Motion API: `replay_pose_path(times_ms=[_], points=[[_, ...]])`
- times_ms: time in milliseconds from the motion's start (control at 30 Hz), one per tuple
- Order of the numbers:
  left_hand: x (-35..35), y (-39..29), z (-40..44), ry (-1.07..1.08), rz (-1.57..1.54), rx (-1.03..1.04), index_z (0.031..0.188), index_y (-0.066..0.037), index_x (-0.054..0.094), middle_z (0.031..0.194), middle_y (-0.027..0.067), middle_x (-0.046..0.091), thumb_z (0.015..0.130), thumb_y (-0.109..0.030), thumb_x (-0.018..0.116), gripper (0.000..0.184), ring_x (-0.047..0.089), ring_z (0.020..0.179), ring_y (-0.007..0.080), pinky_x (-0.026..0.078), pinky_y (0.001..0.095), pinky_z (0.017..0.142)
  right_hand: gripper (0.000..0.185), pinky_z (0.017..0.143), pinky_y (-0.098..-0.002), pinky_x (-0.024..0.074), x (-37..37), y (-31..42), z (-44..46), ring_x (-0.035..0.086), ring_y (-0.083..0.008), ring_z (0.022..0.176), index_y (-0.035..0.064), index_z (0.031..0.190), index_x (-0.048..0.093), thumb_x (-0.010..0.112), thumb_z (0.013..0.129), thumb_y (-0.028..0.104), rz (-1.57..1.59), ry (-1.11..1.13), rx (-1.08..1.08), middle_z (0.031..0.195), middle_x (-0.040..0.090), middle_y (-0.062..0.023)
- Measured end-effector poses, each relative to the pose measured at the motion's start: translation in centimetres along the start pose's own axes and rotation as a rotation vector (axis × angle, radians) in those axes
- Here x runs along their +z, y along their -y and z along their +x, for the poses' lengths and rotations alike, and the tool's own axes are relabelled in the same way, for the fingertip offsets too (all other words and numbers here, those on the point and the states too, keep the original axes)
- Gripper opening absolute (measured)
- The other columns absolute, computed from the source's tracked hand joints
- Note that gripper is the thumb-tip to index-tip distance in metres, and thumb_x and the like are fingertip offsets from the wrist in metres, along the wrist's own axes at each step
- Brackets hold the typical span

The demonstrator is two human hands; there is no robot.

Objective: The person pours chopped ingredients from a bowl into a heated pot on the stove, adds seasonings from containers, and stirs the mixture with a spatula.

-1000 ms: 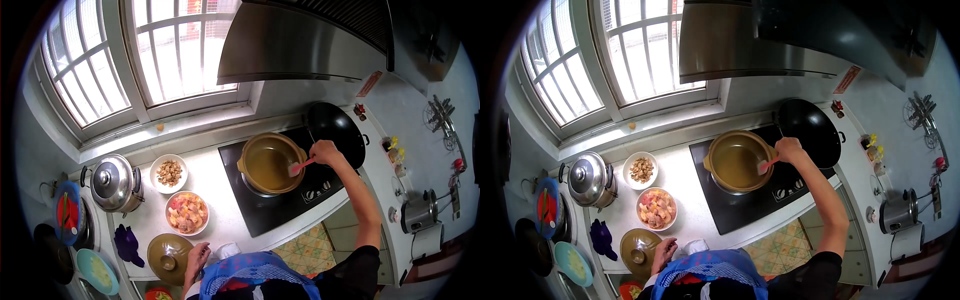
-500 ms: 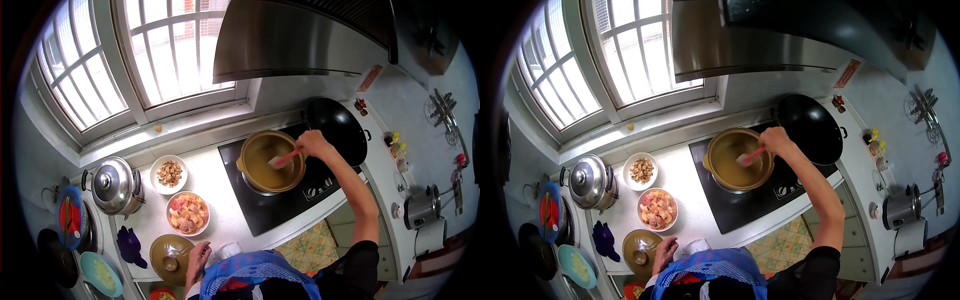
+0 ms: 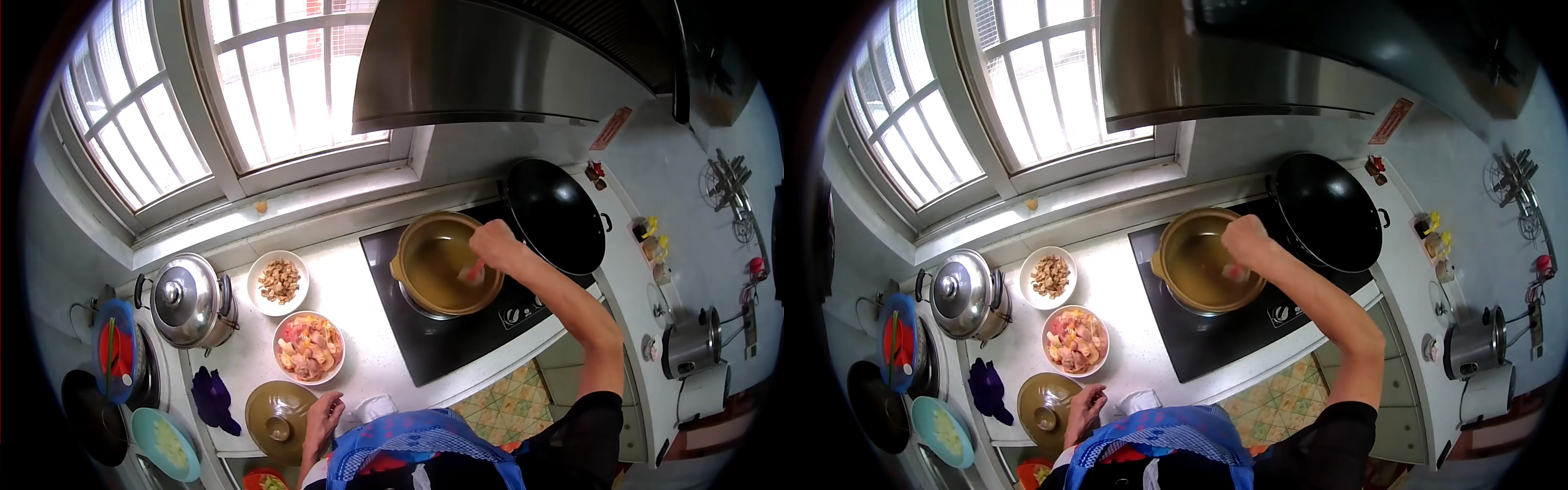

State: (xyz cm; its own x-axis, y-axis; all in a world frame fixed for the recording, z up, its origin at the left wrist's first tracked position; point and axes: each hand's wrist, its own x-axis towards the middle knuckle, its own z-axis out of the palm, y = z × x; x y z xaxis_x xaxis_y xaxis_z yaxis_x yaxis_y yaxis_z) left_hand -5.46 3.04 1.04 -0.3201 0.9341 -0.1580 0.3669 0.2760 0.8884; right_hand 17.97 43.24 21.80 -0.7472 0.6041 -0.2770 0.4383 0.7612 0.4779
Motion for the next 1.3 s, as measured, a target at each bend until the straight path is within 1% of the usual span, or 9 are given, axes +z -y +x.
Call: replay_pose_path(times_ms=[100,233,333,433,667,767,933,1167,1300], points=[[0.2,-0.5,0.5,0.032,-0.034,-0.023,0.105,-0.002,0.059,0.081,0.0102,0.061,0.08,-0.005,0.061,0.025,0.06,0.07,0.0197,0.048,0.029,0.065,0.006,0.058,-0.0351,0.0506,-0.7,0.7,0.9,0.066,-0.0245,0.069,0.0112,0.067,0.069,0.064,0.068,0.014,0.195,-0.1,-0.166,0.069,0.066,-0.0074],[0.1,-1.6,1.3,0.058,-0.025,0.02,0.106,-0.002,0.059,0.082,0.0107,0.062,0.08,-0.005,0.062,0.026,0.061,0.072,0.0191,0.049,0.0283,0.066,0.009,0.058,-0.0359,0.0503,1.8,-0.2,4.0,0.066,-0.0246,0.069,0.0109,0.065,0.068,0.065,0.07,0.018,0.178,-0.328,-0.004,0.068,0.065,-0.0075],[0.0,-1.2,1.0,0.03,-0.05,0.007,0.107,-0.002,0.059,0.081,0.0112,0.062,0.08,-0.005,0.061,0.026,0.061,0.072,0.0194,0.049,0.0285,0.066,0.04,0.058,-0.0326,0.0462,2.9,-2.0,3.9,0.064,-0.0184,0.064,0.0139,0.068,0.069,0.068,0.068,0.053,0.03,-0.105,0.208,0.061,0.062,-0.004],[-0.2,0.0,0.4,-0.007,-0.062,-0.018,0.107,-0.002,0.059,0.081,0.0114,0.061,0.081,-0.005,0.061,0.026,0.06,0.071,0.0195,0.048,0.0291,0.067,0.039,0.057,-0.0318,0.0447,3.0,-2.0,0.2,0.063,-0.0163,0.063,0.0151,0.069,0.069,0.068,0.067,0.054,-0.035,-0.006,0.115,0.062,0.063,-0.001],[-0.3,-1.1,2.1,0.035,-0.139,-0.007,0.107,-0.002,0.059,0.08,0.0083,0.06,0.081,-0.005,0.062,0.026,0.058,0.07,0.0163,0.047,0.027,0.066,0.007,0.059,-0.0341,0.0462,0.0,2.1,-2.6,0.065,-0.021,0.069,0.0157,0.061,0.062,0.062,0.068,0.014,0.063,-0.129,-0.109,0.067,0.064,-0.0019],[-1.2,-2.8,4.0,0.01,-0.096,0.045,0.108,-0.003,0.059,0.08,0.0058,0.059,0.082,-0.005,0.063,0.027,0.056,0.071,0.013,0.046,0.0252,0.066,0.004,0.065,-0.0345,0.0459,0.7,2.5,0.4,0.064,-0.0209,0.078,0.0141,0.064,0.062,0.062,0.068,0.012,0.016,-0.385,-0.086,0.074,0.065,-0.0029],[-4.9,-2.4,5.7,-0.185,-0.502,-0.028,0.108,0.002,0.059,0.084,0.0014,0.06,0.086,-0.004,0.059,0.023,0.056,0.072,0.01,0.046,0.0215,0.065,0.006,0.064,-0.0337,0.0493,2.5,-0.1,1.0,0.066,-0.0209,0.075,0.0133,0.076,0.069,0.065,0.071,0.012,0.049,-0.155,0.196,0.076,0.067,-0.0051],[-10.0,3.3,6.8,-0.382,-0.529,-0.138,0.108,-0.001,0.058,0.08,-0.0022,0.058,0.086,-0.011,0.06,0.024,0.055,0.069,0.0059,0.041,0.018,0.061,0.018,0.068,-0.0362,0.0521,8.8,-2.9,-0.4,0.066,-0.0259,0.076,0.0154,0.088,0.071,0.065,0.072,0.012,0.553,-0.205,0.479,0.08,0.067,-0.0104],[-10.4,3.1,7.4,-0.364,-0.555,-0.118,0.11,-0.001,0.057,0.081,-0.0018,0.059,0.086,-0.014,0.061,0.028,0.055,0.068,0.0063,0.042,0.0183,0.061,0.02,0.068,-0.0369,0.051,6.9,-2.3,-2.5,0.065,-0.0266,0.077,0.0192,0.091,0.072,0.066,0.072,0.019,1.169,0.154,0.291,0.083,0.068,-0.0079]])
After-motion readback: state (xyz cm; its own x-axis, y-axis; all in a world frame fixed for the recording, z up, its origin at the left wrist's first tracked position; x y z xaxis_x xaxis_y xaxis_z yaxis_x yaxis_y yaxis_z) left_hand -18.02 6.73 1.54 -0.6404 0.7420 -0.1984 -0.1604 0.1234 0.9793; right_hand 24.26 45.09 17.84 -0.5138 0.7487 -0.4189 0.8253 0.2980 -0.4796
